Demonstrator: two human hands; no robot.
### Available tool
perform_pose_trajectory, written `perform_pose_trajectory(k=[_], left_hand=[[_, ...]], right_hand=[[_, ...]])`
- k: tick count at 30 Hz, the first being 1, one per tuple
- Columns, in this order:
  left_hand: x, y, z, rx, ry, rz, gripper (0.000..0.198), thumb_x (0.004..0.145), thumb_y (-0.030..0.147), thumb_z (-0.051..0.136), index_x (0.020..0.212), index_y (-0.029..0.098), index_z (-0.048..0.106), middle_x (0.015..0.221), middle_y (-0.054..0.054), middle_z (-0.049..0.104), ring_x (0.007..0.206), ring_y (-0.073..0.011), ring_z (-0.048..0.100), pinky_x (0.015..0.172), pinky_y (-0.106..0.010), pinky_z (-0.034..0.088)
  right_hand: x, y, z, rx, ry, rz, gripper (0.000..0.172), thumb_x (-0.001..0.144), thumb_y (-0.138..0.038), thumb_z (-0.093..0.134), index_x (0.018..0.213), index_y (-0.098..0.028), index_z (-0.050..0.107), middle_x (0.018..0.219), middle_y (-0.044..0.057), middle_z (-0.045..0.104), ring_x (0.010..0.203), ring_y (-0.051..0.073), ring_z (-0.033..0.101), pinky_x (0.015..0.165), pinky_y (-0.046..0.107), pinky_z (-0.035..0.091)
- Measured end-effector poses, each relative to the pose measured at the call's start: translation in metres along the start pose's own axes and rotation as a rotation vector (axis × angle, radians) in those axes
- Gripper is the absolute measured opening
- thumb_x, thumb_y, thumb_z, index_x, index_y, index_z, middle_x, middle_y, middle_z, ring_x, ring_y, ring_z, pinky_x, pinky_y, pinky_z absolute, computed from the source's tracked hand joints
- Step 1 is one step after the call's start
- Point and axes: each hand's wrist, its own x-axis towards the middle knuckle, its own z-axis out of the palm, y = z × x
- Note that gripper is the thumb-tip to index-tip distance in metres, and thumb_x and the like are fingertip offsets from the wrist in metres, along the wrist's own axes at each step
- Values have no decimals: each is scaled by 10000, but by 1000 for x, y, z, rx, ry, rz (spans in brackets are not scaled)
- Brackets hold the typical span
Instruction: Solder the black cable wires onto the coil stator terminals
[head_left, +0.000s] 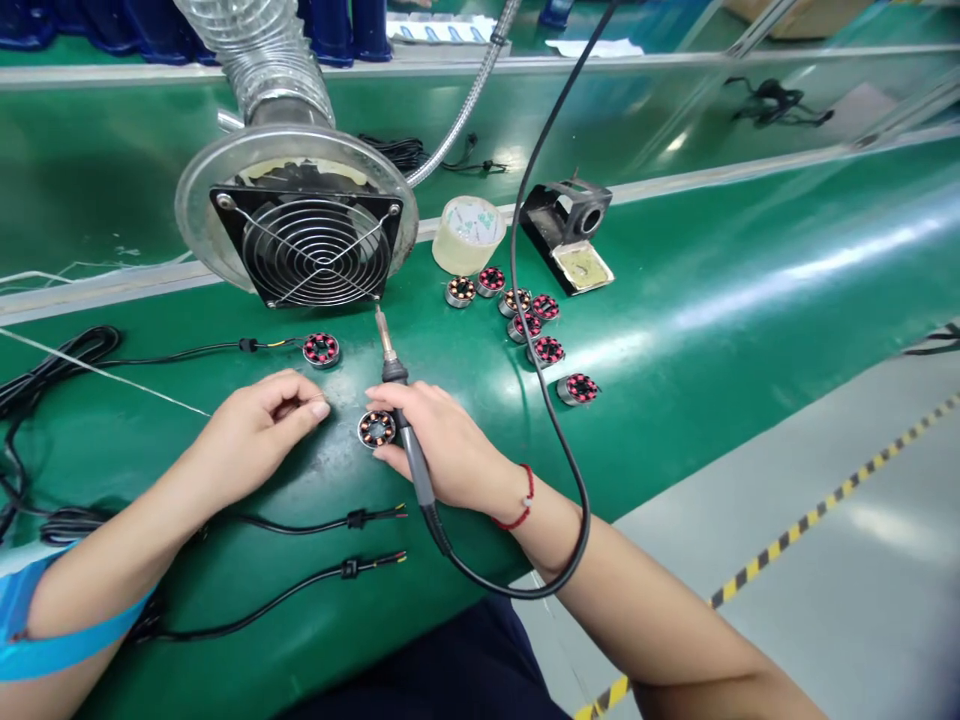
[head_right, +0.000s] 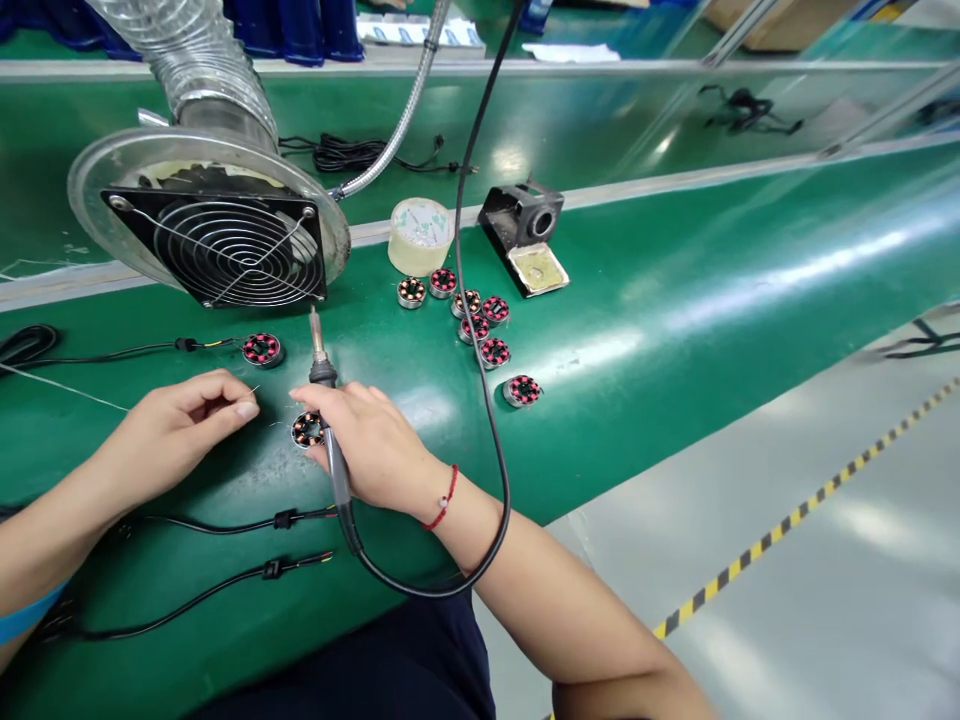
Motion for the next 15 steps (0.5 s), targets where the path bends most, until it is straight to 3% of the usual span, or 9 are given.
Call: perform_pose_trajectory(k=[3, 8, 13, 15], left_hand=[[-4, 2, 4, 60, -55, 59, 337, 893, 517, 555, 835, 222, 708, 848, -23, 684, 722, -184, 600, 669, -309, 455], [-9, 6, 8, 76, -94, 205, 293, 935, 416, 537, 775, 226, 692, 805, -16, 663, 753, -181, 630, 731, -311, 476], [-3, 6, 5, 3, 111, 72, 242, 875, 444, 602, 803, 235, 702, 814, -14, 685, 756, -195, 619, 734, -319, 480], [0, 6, 7, 14, 129, 25, 271, 854, 480, 600, 853, 235, 716, 838, -24, 696, 765, -209, 622, 720, -329, 483]], right_hand=[[0, -2, -1, -2, -21, -2, 548, 956, -196, 691, 1456, -157, 468, 1288, 125, 721, 1154, 262, 638, 975, 425, 508], [2, -8, -1, -15, -10, 34, 528, 972, -225, 684, 1459, -166, 487, 1249, 113, 727, 1125, 257, 633, 994, 434, 514], [4, -11, -1, -23, -47, 43, 524, 982, -201, 680, 1471, -171, 494, 1246, 108, 735, 1111, 254, 641, 981, 429, 522], [4, -10, -1, -21, -52, 38, 526, 983, -192, 675, 1476, -178, 492, 1250, 105, 736, 1108, 249, 644, 983, 429, 522]])
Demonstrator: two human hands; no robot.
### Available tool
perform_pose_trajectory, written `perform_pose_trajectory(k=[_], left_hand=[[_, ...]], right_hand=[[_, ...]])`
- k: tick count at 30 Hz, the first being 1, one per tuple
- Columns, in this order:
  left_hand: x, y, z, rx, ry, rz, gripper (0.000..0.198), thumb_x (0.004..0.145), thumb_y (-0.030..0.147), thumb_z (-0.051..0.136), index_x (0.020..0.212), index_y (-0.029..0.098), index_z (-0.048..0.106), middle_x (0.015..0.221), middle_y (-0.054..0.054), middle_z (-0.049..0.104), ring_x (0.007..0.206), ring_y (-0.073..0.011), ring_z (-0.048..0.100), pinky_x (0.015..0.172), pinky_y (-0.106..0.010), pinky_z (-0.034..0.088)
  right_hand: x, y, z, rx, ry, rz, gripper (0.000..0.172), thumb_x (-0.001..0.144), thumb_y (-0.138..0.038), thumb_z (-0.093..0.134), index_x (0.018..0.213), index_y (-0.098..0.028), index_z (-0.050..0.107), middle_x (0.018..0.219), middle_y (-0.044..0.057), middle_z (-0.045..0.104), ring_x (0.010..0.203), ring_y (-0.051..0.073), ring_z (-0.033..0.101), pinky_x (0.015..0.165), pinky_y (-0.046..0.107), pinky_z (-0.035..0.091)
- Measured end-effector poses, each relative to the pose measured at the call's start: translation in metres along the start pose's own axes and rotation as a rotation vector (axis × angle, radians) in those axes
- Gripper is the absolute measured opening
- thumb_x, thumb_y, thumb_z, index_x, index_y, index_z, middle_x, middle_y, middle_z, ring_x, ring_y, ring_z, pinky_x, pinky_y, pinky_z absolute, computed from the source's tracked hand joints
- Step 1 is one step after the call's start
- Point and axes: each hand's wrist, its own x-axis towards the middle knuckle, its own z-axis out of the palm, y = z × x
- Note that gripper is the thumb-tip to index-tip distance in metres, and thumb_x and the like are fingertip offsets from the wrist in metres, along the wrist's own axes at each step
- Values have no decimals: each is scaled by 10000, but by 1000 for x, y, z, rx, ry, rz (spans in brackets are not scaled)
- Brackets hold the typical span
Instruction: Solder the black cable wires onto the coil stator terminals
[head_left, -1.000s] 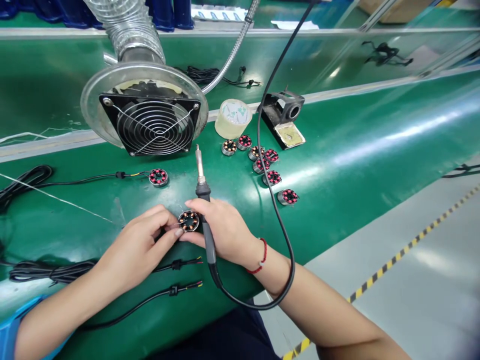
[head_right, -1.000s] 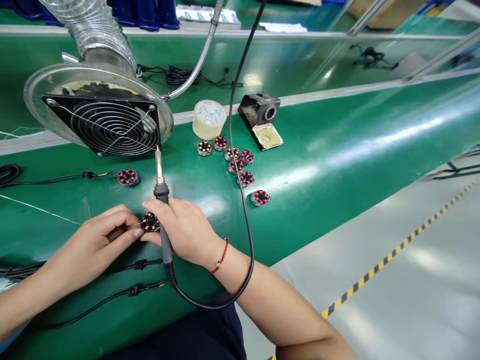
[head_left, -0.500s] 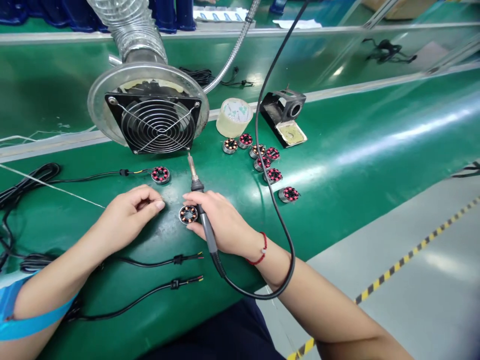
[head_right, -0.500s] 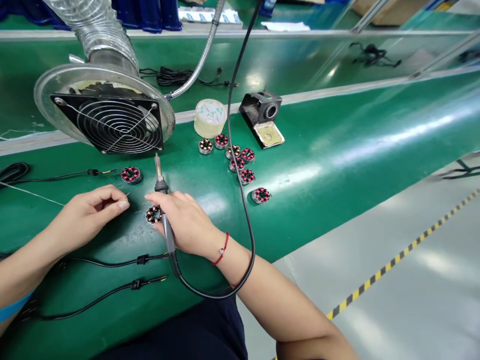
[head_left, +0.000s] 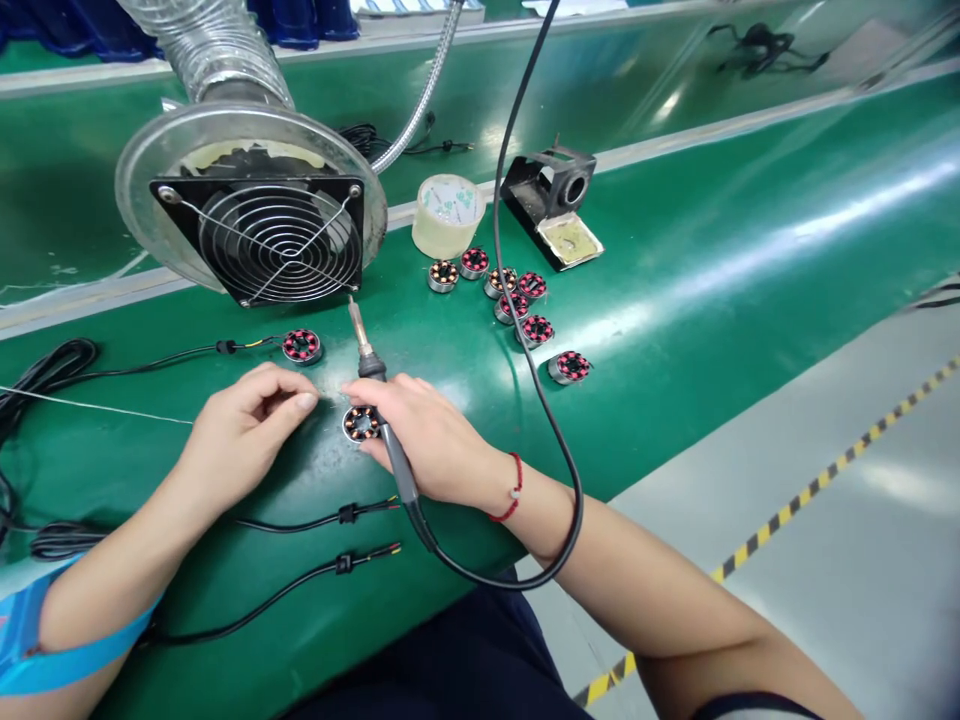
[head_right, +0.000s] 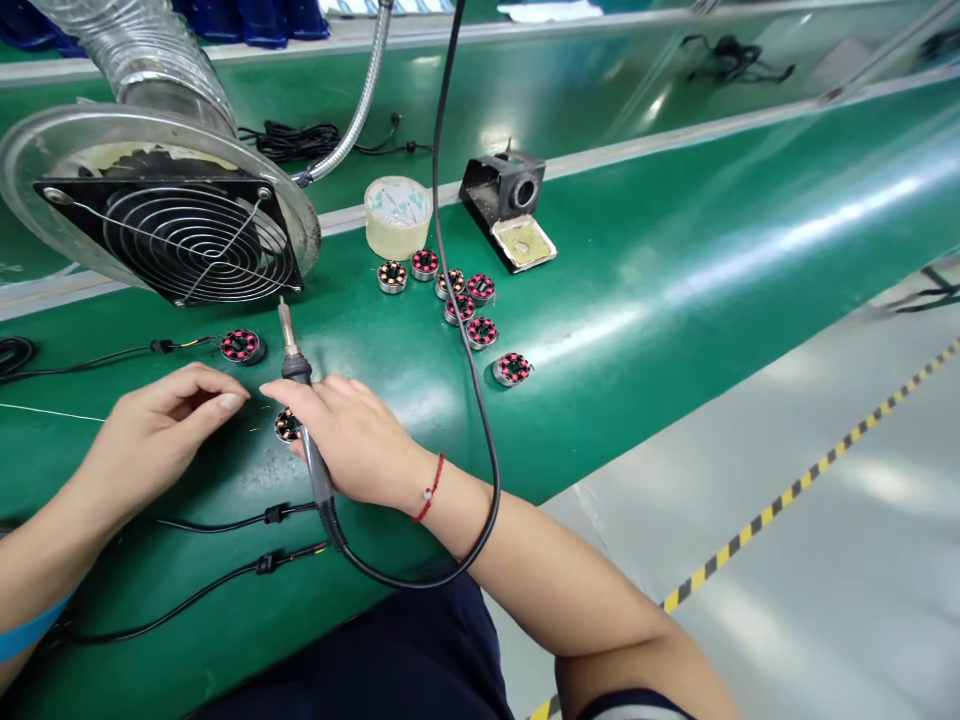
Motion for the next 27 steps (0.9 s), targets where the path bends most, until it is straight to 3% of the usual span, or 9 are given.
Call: perform_pose_trajectory(k=[5, 11, 14, 18, 21, 25, 27], left_hand=[[1, 3, 5, 34, -150, 75, 325, 893, 479, 531, 759, 231, 693, 816, -32, 676, 772, -204, 629, 763, -331, 505], [0, 5, -5, -38, 57, -103, 314, 828, 527, 572, 759, 234, 661, 734, -7, 633, 668, -187, 555, 661, -313, 466], [-3, 4, -7, -78, 82, -138, 394, 831, 585, 544, 864, 229, 710, 706, -5, 624, 619, -187, 529, 591, -307, 447], [-4, 1, -7, 15, 36, 12, 493, 890, 618, 455, 774, 226, 731, 790, -51, 692, 732, -218, 634, 720, -333, 520], [-4, -1, -6, 64, 39, 44, 477, 880, 623, 484, 727, 230, 704, 826, -60, 730, 802, -240, 685, 782, -346, 538], [-6, 2, -7, 60, 89, 23, 457, 860, 643, 499, 780, 234, 686, 765, -42, 732, 710, -234, 672, 670, -333, 535], [-9, 5, -10, 45, 127, 14, 440, 850, 639, 509, 828, 236, 685, 766, -44, 727, 697, -238, 667, 611, -326, 524]], right_hand=[[0, 2, 1, 34, 11, -27, 542, 973, -151, 657, 1483, -173, 476, 1308, 109, 721, 1146, 247, 648, 1001, 433, 518], [0, 5, -1, 74, 40, -17, 525, 963, -119, 586, 1470, -180, 465, 1340, 121, 715, 1194, 263, 657, 1016, 463, 514], [-3, 10, -6, 89, 98, -54, 561, 909, -102, 593, 1452, -156, 463, 1348, 138, 716, 1221, 275, 657, 1046, 474, 512], [-2, 14, -27, 76, 266, 10, 492, 924, -130, 583, 1405, -161, 486, 1252, 128, 756, 1173, 253, 691, 1044, 452, 532], [7, 15, -51, -28, 283, 65, 447, 950, -138, 567, 1394, -143, 524, 1207, 140, 760, 1121, 250, 700, 1030, 454, 542], [32, 29, -73, -131, 307, 144, 458, 914, -91, 607, 1367, -160, 594, 1180, 129, 750, 1144, 250, 677, 1086, 476, 504], [44, 40, -75, -91, 338, 166, 464, 904, -51, 589, 1361, -131, 583, 1028, 88, 770, 980, 202, 724, 956, 382, 570]])
